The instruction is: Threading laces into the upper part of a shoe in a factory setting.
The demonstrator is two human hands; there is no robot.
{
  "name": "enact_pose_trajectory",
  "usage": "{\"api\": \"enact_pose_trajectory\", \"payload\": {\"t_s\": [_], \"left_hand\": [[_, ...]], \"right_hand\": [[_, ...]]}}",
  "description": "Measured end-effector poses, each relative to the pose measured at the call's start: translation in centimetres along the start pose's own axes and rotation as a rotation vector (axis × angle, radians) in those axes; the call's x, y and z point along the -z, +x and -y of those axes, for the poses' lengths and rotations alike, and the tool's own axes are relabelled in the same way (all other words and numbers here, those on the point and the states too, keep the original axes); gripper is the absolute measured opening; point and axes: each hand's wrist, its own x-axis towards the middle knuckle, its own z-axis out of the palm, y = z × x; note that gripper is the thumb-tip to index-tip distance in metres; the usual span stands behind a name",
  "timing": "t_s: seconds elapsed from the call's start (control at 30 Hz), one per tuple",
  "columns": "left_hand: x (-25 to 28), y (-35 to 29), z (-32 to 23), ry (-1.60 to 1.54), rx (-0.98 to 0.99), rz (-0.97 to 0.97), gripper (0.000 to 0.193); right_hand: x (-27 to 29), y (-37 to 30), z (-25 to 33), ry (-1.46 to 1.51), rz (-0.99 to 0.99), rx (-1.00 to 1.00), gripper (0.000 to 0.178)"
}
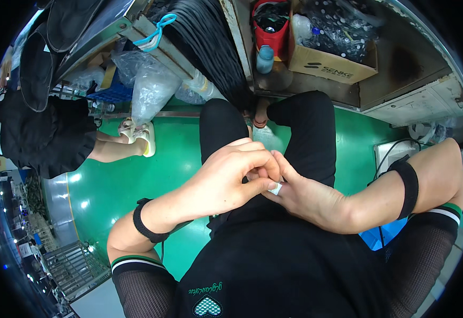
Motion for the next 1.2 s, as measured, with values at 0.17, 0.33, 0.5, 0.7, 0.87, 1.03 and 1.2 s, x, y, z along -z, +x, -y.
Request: {"api": "enact_pose_trajectory", "payload": {"t_s": [0.17, 0.33, 0.5, 0.7, 0.87, 1.03, 1.2], "left_hand": [[0.6, 0.2, 0.3, -0.024, -0.003, 0.102, 0.011], [0.7, 0.4, -0.4, -0.043, 0.096, 0.168, 0.012], [0.2, 0.3, -0.2, 0.04, 0.037, 0.182, 0.012], [-1.0, -0.6, -0.7, 0.226, -0.094, 0.057, 0.011], [-1.5, -1.6, -1.1, 0.298, -0.162, -0.08, 0.012], [-1.3, -2.0, -0.2, 0.122, -0.083, -0.194, 0.011], [-1.3, -1.5, -0.2, 0.134, -0.078, -0.119, 0.011]], "right_hand": [[-0.2, 0.4, 0.9, -0.038, -0.073, -0.023, 0.052], [0.0, 0.5, 1.2, -0.036, -0.032, 0.004, 0.053], [0.4, 0.3, 1.0, -0.07, 0.0, 0.051, 0.052], [0.3, 0.2, 1.1, -0.051, 0.037, 0.07, 0.049], [0.3, -0.1, 0.7, 0.031, 0.11, -0.01, 0.05], [0.8, -0.6, 0.2, -0.004, 0.112, 0.039, 0.05], [0.5, 0.2, 1.1, 0.033, 0.096, -0.008, 0.055]]}}
